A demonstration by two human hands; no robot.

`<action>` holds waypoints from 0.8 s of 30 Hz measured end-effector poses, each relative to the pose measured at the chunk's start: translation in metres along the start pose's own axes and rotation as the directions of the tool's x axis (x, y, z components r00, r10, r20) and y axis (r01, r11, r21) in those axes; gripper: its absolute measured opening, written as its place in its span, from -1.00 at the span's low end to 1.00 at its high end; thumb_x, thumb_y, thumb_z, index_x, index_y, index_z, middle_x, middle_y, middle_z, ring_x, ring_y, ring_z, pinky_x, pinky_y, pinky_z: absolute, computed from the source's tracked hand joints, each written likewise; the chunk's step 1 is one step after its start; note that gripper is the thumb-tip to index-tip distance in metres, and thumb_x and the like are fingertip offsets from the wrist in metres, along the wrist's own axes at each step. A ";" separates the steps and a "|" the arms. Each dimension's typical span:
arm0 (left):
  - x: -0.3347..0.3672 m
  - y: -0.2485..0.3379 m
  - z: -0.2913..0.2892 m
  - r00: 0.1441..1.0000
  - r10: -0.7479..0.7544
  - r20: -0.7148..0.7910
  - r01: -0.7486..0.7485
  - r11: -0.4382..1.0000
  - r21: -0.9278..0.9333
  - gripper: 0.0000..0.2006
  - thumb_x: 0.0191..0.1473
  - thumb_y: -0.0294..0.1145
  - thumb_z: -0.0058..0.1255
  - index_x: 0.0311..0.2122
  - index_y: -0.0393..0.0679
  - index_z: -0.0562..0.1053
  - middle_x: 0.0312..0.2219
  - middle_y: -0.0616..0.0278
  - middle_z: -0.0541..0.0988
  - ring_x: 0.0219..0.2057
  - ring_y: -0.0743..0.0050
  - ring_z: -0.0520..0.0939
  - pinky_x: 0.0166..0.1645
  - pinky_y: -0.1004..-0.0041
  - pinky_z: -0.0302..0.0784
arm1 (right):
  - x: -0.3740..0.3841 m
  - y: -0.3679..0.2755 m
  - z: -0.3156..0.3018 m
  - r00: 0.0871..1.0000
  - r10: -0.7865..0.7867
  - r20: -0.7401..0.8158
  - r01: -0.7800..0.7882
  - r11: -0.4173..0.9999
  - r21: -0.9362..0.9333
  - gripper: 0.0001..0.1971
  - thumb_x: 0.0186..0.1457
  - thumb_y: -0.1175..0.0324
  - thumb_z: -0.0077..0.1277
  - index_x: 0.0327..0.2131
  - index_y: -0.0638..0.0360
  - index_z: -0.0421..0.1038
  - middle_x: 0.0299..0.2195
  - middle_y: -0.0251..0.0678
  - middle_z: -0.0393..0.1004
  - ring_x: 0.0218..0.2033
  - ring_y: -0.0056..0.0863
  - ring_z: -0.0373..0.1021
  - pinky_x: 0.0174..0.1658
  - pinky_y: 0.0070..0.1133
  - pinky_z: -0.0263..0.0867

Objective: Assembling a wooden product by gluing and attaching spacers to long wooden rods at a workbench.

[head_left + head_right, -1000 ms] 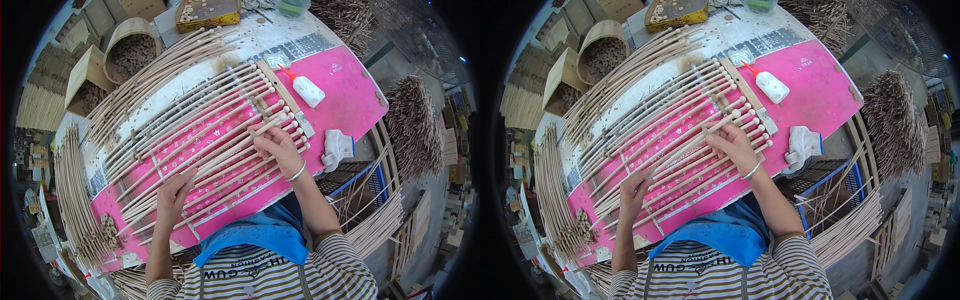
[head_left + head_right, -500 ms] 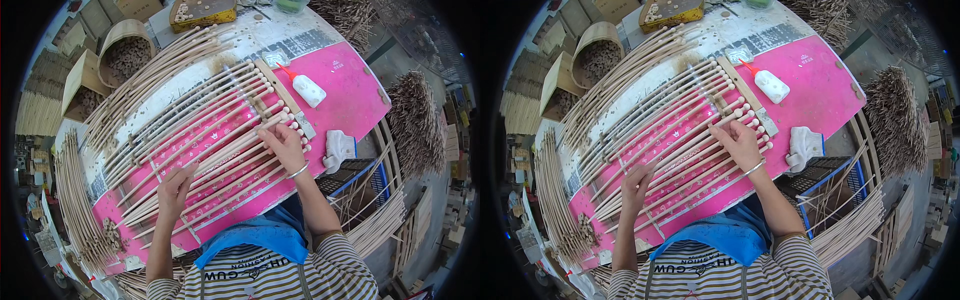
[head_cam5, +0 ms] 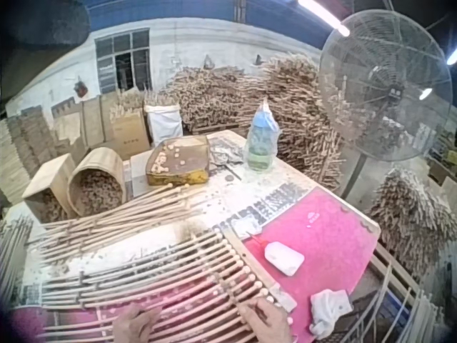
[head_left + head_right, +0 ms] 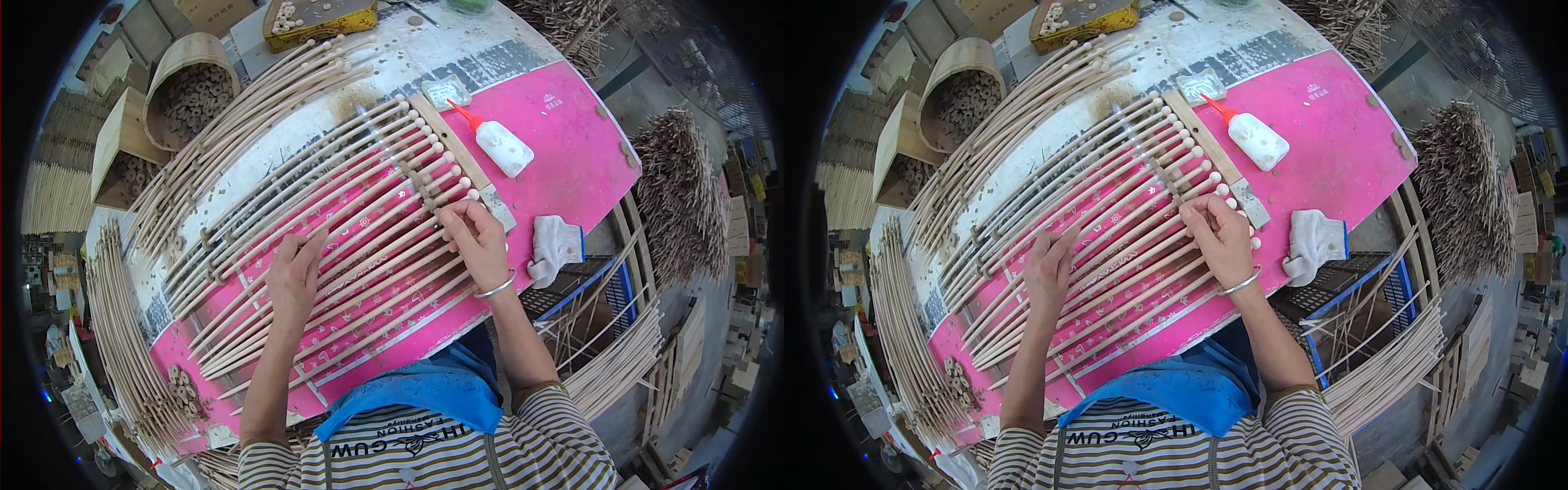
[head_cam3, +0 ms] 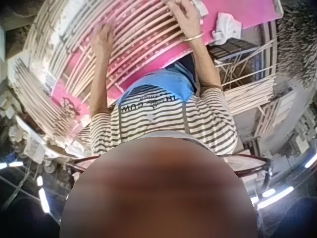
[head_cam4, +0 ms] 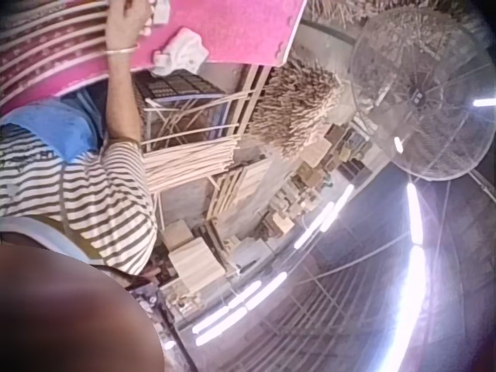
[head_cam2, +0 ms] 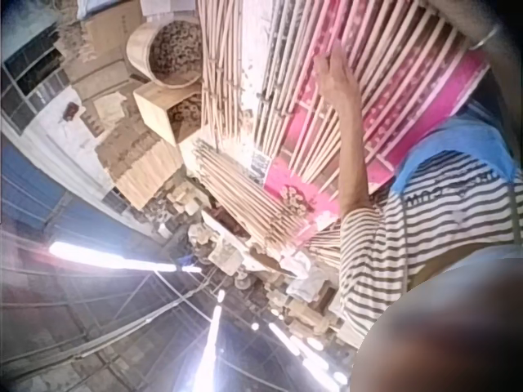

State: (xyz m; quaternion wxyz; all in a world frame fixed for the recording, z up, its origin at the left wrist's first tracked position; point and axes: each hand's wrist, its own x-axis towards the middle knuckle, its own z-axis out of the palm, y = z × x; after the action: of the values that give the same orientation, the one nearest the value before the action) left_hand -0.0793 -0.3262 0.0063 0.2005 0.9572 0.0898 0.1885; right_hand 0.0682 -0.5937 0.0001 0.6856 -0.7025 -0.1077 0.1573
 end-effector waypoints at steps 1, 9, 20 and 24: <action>0.000 0.000 0.002 1.000 -0.001 0.001 0.001 1.000 0.002 -0.66 0.11 -0.58 0.20 0.01 -0.04 0.66 -0.35 0.23 0.48 -0.36 0.29 0.59 -0.35 0.31 0.50 | 0.000 -0.001 0.001 1.000 0.001 0.001 -0.001 1.000 0.001 -0.79 0.36 0.29 0.13 -0.20 0.28 0.54 -0.54 -0.52 0.45 -0.53 -0.82 0.32 -0.47 -0.73 0.23; 0.004 -0.001 0.006 0.992 0.130 0.008 -0.129 0.979 0.158 -0.64 0.05 -0.58 0.21 0.00 -0.10 0.66 -0.30 0.23 0.53 -0.26 0.26 0.58 -0.19 0.29 0.50 | -0.004 0.000 0.008 0.997 0.029 0.070 -0.031 0.999 0.038 -0.81 0.37 0.32 0.09 -0.17 0.28 0.54 -0.52 -0.51 0.46 -0.52 -0.82 0.34 -0.46 -0.74 0.27; 0.012 -0.059 -0.008 0.998 0.063 -0.030 -0.054 0.967 0.247 -0.58 0.09 -0.61 0.13 0.07 -0.02 0.62 -0.20 0.24 0.58 -0.18 0.17 0.59 -0.06 0.22 0.48 | -0.013 0.002 0.008 0.994 0.025 0.111 -0.031 0.998 0.050 -0.81 0.37 0.34 0.08 -0.15 0.30 0.54 -0.52 -0.50 0.45 -0.52 -0.80 0.34 -0.45 -0.73 0.27; 0.016 -0.067 -0.010 0.997 0.075 -0.034 -0.067 0.979 0.195 -0.59 0.07 -0.63 0.14 0.03 -0.02 0.64 -0.25 0.24 0.55 -0.19 0.18 0.59 -0.11 0.22 0.49 | -0.017 0.000 0.010 0.990 0.015 0.142 -0.020 0.999 0.035 -0.81 0.37 0.33 0.08 -0.15 0.30 0.54 -0.52 -0.50 0.45 -0.52 -0.79 0.35 -0.44 -0.72 0.28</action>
State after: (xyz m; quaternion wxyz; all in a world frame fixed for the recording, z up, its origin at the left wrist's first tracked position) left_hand -0.0751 -0.2583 -0.0082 0.0977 0.9707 0.0777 0.2054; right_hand 0.0486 -0.5909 0.0008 0.6876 -0.6778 -0.1470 0.2149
